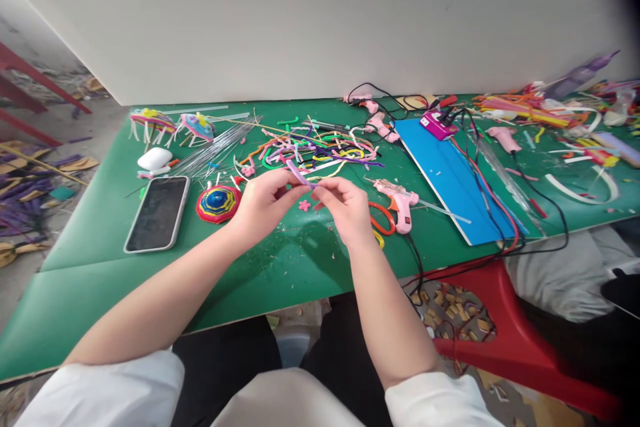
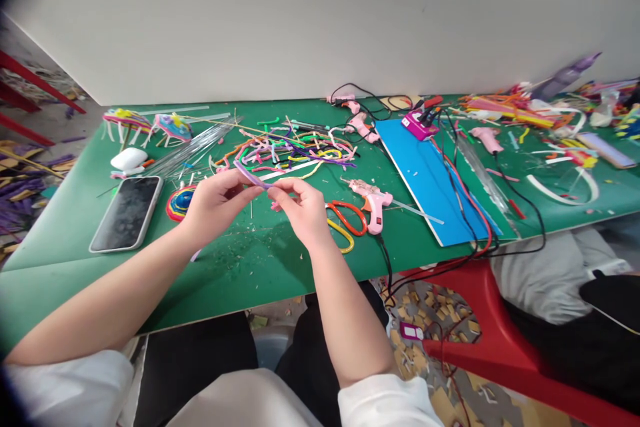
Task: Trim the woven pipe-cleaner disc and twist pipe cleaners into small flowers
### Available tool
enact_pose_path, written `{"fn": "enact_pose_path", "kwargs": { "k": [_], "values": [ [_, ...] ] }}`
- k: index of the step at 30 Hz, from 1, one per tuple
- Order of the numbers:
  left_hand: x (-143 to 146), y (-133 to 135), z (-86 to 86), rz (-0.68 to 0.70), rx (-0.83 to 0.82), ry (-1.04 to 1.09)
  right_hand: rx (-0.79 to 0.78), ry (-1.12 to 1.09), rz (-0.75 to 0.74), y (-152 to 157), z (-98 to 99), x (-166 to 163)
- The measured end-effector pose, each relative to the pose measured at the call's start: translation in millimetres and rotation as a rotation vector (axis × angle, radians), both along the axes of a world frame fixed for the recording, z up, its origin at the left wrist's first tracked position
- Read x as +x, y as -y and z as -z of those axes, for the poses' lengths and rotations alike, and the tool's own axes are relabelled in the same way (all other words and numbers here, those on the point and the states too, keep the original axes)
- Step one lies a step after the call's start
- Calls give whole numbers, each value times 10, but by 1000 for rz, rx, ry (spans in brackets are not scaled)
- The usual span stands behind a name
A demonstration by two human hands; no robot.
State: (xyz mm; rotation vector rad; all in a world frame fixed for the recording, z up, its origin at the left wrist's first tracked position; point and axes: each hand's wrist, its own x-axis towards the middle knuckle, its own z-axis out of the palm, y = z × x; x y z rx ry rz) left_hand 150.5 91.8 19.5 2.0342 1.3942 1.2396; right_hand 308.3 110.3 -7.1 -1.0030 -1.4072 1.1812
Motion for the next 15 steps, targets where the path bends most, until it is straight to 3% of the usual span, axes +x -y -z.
{"fn": "enact_pose_path", "kwargs": {
  "k": [15],
  "values": [
    [-39,-6,-2,63,125,-93,263,322,-56,12,-79,117]
  ]
}}
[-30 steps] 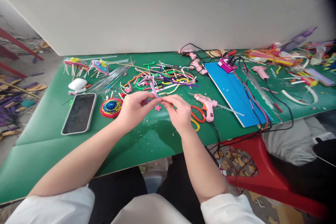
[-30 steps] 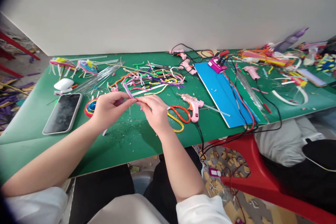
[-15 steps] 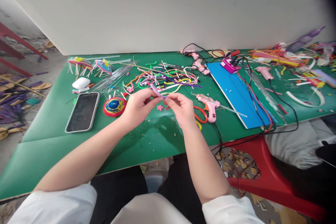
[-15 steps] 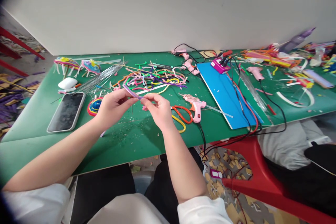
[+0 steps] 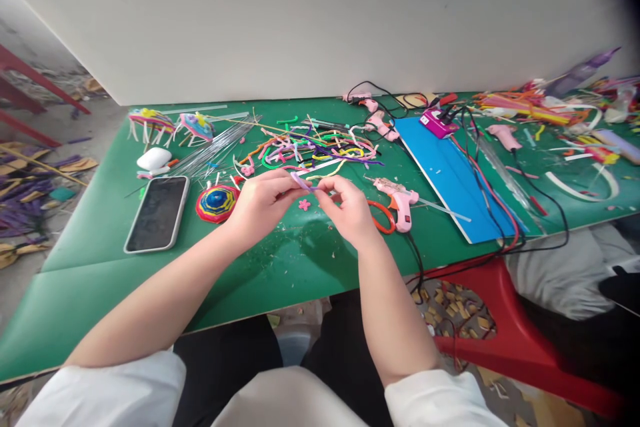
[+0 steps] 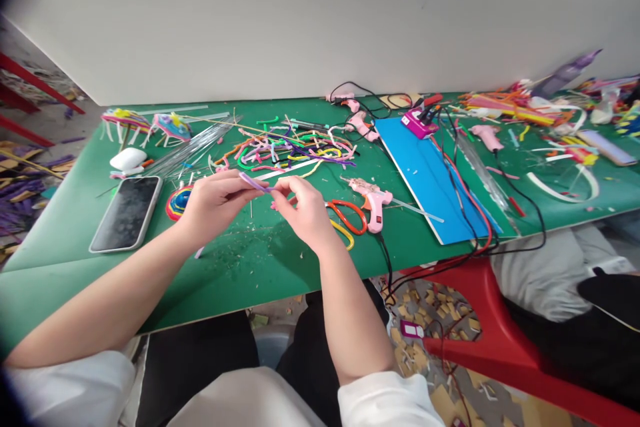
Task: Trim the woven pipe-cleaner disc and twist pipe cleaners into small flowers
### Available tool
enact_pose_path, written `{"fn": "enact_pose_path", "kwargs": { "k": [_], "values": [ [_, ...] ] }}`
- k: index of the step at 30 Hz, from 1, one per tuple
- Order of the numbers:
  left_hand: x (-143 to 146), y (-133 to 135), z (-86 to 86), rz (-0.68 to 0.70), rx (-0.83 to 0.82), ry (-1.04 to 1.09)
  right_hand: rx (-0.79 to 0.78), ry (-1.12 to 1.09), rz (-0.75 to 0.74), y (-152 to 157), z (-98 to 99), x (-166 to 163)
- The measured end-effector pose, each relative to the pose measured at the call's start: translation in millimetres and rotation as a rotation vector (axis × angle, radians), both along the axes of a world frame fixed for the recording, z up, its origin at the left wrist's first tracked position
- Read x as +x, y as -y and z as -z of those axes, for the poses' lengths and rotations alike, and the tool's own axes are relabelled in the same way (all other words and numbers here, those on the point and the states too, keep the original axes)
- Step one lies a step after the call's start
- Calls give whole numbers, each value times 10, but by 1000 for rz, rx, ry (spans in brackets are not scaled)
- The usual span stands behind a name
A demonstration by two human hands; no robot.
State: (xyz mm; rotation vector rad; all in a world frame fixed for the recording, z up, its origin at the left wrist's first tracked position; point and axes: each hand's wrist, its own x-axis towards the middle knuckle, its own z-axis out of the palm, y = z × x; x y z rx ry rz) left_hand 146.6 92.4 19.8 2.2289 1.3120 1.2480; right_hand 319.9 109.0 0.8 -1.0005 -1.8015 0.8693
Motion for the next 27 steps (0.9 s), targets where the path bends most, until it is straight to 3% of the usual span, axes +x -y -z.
{"fn": "enact_pose_path", "kwargs": {
  "k": [3,9,13,16,21,23,27],
  "values": [
    [9,1,11,-4,-42,10,25,12,12,-11,11,15],
    [31,7,10,-74,-8,19,-260,-267,-50,-29,50,-34],
    [41,20,2,-87,-6,37,-296,-336,-48,-16,59,-85],
    [43,26,0,-105,8,27,-242,-300,-14,19,42,-111],
    [41,31,-5,-96,-2,6,70,-121,81,82,-5,-120],
    [41,35,-11,-82,-2,-9,107,-100,109,84,-6,-122],
    [35,29,-19,-78,4,-28,-182,-258,70,35,48,-136]
  ]
}}
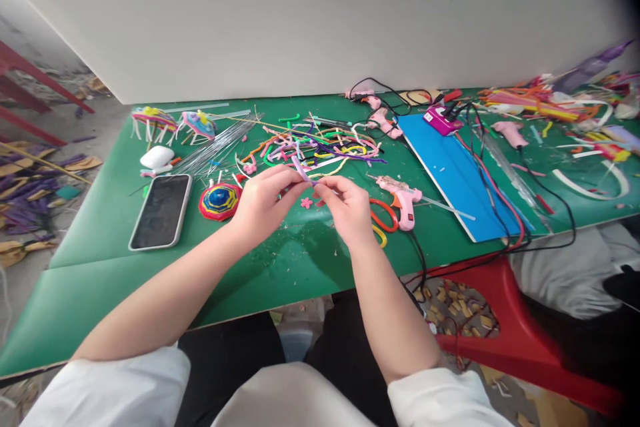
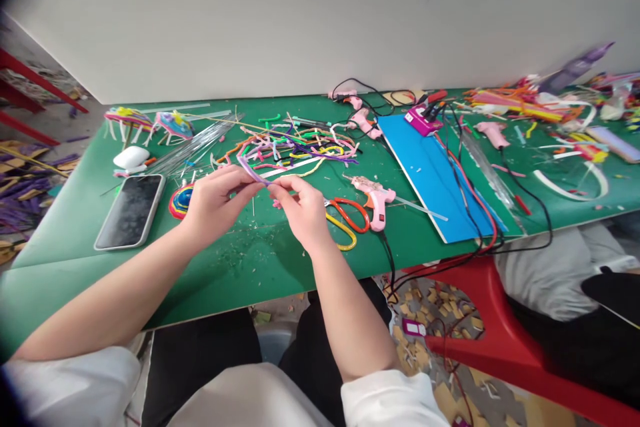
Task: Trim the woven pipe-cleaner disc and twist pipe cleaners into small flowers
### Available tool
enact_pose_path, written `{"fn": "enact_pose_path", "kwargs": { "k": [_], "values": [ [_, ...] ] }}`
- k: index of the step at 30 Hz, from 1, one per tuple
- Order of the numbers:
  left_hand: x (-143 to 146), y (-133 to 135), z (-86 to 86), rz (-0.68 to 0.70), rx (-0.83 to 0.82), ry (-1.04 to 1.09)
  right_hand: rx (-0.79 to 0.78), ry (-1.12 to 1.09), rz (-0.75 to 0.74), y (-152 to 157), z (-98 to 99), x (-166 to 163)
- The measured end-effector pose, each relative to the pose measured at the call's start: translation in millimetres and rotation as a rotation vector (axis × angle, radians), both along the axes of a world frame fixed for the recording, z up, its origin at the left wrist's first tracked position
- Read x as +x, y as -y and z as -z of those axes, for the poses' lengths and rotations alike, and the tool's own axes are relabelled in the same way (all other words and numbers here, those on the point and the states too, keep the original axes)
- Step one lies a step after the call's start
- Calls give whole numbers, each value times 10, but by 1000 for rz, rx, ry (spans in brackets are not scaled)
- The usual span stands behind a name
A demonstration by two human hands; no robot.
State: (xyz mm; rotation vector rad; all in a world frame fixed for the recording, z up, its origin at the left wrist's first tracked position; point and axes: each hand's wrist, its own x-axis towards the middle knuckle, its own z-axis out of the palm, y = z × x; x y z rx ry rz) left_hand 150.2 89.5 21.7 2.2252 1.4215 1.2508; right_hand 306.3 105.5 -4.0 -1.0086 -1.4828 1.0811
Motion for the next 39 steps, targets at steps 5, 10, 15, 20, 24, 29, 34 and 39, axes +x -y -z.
{"fn": "enact_pose_path", "kwargs": {
  "k": [5,10,15,20,24,29,34,39],
  "values": [
    [-1,-23,18,-47,-39,33,-159,-180,-54,-60,66,-6],
    [13,-5,21,-76,-40,51,-110,-171,-10,-30,53,-38],
    [29,5,40,-74,-33,68,3,-65,73,43,25,-75],
    [31,-2,72,-79,-34,48,203,77,163,78,31,-91],
    [18,-14,90,-69,118,-70,45,-49,120,59,43,-112],
    [26,-9,159,-53,297,-184,-83,-196,98,21,63,-134],
    [30,3,187,-66,367,-285,-96,-179,103,24,79,-139],
    [12,-10,195,-72,364,-310,107,47,163,76,51,-116]
  ]
}}
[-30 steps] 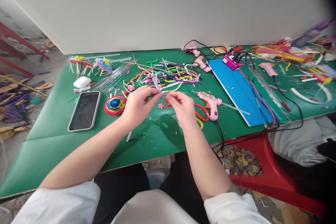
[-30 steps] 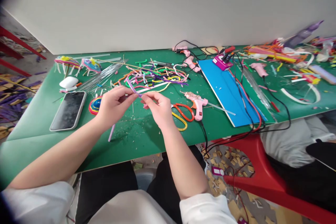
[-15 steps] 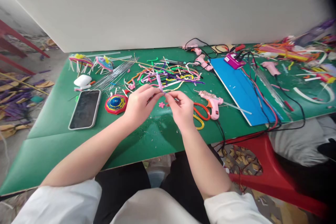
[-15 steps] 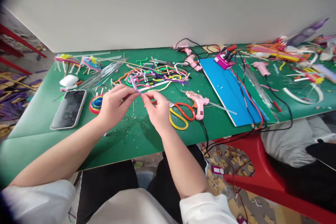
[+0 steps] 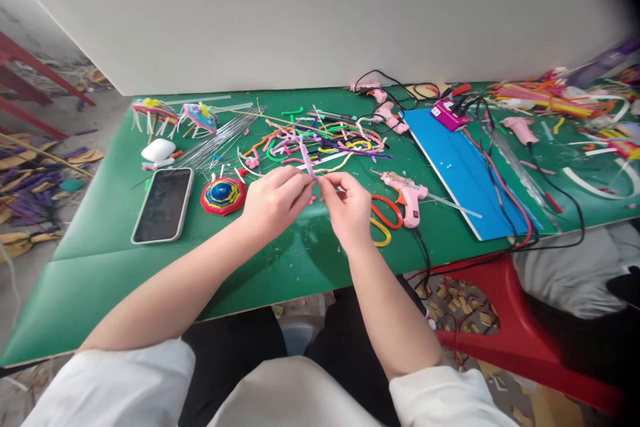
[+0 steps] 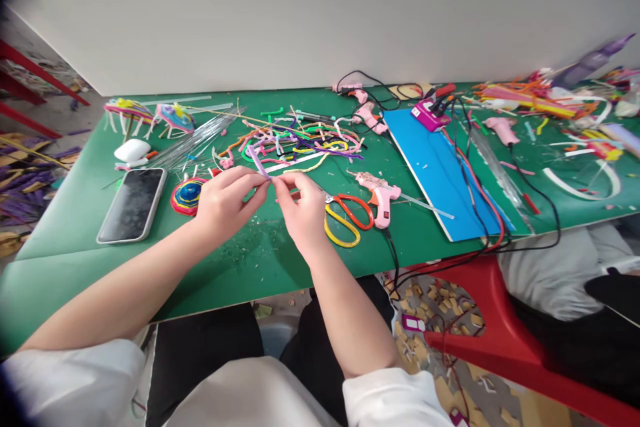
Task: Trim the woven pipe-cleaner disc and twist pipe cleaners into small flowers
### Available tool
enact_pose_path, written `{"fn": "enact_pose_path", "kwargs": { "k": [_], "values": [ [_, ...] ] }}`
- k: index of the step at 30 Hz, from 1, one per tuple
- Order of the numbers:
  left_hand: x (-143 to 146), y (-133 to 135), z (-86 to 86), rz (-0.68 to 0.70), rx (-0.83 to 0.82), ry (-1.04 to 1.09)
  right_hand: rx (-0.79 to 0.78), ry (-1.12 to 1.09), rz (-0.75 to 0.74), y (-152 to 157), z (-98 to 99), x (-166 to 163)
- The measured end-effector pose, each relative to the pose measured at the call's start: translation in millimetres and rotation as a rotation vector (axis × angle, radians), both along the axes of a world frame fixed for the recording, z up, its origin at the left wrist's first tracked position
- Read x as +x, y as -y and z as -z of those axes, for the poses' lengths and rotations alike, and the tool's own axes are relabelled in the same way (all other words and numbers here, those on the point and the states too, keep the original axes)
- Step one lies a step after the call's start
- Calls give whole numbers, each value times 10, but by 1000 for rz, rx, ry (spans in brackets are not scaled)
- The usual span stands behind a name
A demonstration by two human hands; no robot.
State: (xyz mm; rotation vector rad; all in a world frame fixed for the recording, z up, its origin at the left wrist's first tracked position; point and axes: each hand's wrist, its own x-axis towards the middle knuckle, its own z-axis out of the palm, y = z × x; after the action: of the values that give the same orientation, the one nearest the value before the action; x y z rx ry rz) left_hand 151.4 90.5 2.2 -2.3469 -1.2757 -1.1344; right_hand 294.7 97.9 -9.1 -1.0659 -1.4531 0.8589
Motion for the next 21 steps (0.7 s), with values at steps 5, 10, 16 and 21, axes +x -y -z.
{"fn": "enact_pose_path", "kwargs": {
  "k": [5,10,16,21],
  "values": [
    [27,-8,-42,1,-114,132,181,180,47,5,-5,28],
    [48,-5,-104,48,-318,350,-48,-92,-102,-46,-2,45],
    [57,-7,-97,70,-390,395,-51,-78,-96,-56,-10,45],
    [49,2,-105,74,-468,441,210,153,-12,-27,-5,47]
  ]
}}
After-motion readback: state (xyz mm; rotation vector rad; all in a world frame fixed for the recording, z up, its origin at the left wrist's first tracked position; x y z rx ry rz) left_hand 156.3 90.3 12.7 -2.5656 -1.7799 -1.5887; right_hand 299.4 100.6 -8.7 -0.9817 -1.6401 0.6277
